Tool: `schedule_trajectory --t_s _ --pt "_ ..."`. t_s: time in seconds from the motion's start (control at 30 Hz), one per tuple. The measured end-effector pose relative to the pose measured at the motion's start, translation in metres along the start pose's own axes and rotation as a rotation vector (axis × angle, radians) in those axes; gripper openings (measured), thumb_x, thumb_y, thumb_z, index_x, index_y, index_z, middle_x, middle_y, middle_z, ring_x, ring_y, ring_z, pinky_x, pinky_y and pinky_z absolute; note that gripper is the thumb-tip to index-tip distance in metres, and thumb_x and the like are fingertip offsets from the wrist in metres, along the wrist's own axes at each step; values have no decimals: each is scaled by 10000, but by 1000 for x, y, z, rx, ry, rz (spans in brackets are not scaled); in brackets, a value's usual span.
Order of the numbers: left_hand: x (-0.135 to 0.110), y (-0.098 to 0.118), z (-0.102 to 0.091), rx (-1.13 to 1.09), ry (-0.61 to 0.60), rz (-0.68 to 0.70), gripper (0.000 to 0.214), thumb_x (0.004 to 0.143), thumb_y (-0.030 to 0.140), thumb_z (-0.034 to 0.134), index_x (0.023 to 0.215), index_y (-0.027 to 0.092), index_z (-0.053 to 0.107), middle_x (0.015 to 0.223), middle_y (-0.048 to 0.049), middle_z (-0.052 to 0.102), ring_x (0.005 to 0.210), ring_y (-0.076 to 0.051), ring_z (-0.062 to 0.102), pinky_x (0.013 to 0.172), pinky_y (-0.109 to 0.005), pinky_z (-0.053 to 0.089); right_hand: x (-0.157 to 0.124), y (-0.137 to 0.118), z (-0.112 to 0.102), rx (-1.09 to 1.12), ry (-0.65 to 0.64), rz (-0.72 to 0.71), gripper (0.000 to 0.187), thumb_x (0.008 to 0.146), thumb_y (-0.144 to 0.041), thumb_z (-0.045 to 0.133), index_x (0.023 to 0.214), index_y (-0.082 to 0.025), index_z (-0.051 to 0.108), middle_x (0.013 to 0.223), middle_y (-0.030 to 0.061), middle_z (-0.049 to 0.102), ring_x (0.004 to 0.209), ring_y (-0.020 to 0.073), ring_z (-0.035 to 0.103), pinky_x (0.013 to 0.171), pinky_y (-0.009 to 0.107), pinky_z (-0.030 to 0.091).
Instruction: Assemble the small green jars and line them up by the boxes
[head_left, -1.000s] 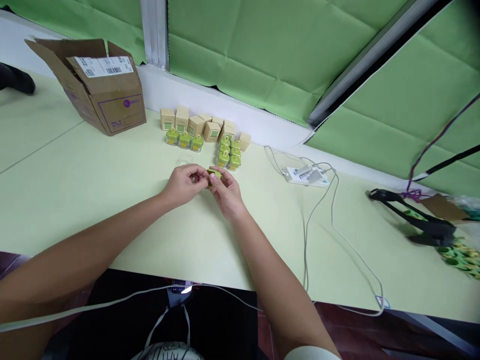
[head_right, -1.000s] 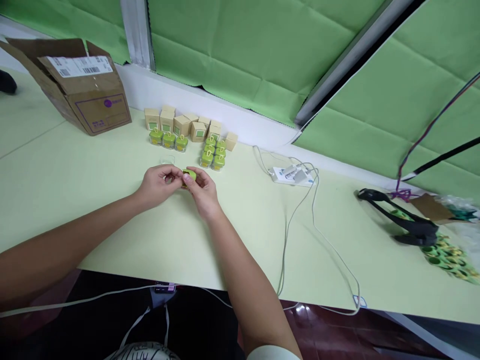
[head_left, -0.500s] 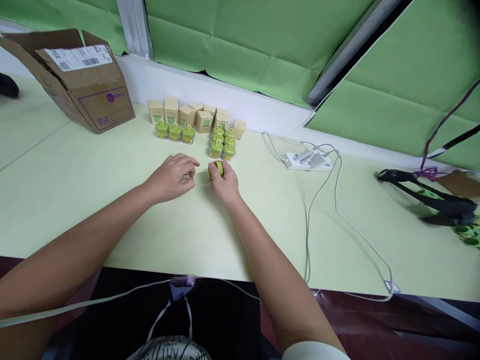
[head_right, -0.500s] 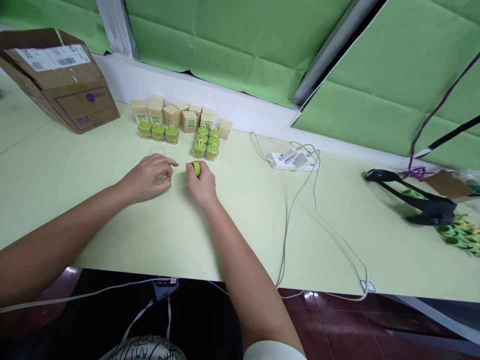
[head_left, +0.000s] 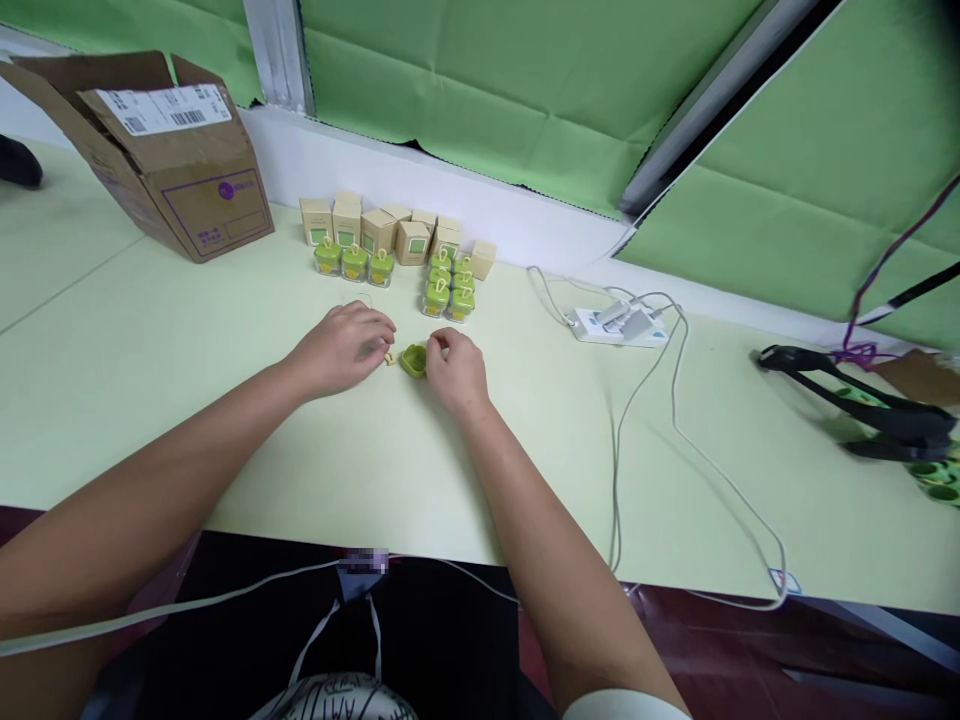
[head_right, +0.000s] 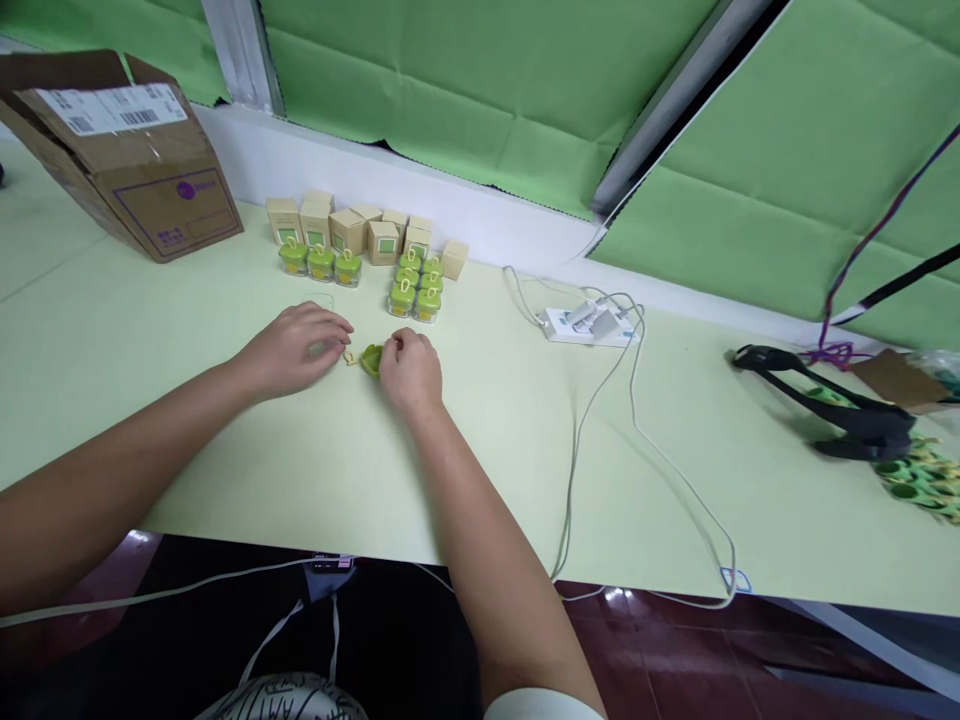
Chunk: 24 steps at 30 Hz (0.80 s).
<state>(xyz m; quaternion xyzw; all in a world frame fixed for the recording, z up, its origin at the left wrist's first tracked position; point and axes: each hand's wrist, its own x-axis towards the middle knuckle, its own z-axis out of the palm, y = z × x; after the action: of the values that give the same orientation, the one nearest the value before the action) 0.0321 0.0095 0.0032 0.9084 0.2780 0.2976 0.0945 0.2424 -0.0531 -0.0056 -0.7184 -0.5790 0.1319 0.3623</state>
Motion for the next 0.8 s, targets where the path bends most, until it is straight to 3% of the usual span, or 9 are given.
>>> schedule_trajectory --t_s 0.1,0.17,0.37,0.53,0.8 --pt "1 0 -2 -39 147 -70 234 990 304 573 1075 200 765 1156 -68 790 1125 -263 668 1029 -436 517 2 3 0 55 116 -96 294 1021 -269 469 1111 -179 734 1107 132 742 989 258 685 926 401 528" --pt "1 0 -3 -53 188 -120 216 980 306 589 1059 202 761 1130 -63 787 1121 -259 672 1011 -424 529 2 3 0 55 128 -200 283 1013 -282 509 1127 -178 746 1117 134 746 1034 272 676 961 421 537" --pt "1 2 1 -100 185 -98 185 972 281 577 996 204 743 1073 -52 784 1072 -242 680 991 -409 539 -13 -8 3 -198 -128 -542 270 975 -176 593 1125 -228 812 1200 89 809 1317 345 579 1183 532 412" --pt "1 -1 6 -112 200 -66 183 969 264 569 993 212 743 1053 -45 788 1062 -242 687 971 -412 549 -20 -14 13 -395 -195 -587 307 1043 -191 539 1163 -260 813 1225 78 812 1443 385 505 1263 665 260" --pt "1 2 8 -113 178 -56 192 956 263 561 977 212 744 1064 -53 794 1055 -248 696 947 -420 560 -17 -8 24 -458 -163 -586 307 1070 -187 507 1136 -243 801 1201 79 812 1342 344 550 1274 632 247"
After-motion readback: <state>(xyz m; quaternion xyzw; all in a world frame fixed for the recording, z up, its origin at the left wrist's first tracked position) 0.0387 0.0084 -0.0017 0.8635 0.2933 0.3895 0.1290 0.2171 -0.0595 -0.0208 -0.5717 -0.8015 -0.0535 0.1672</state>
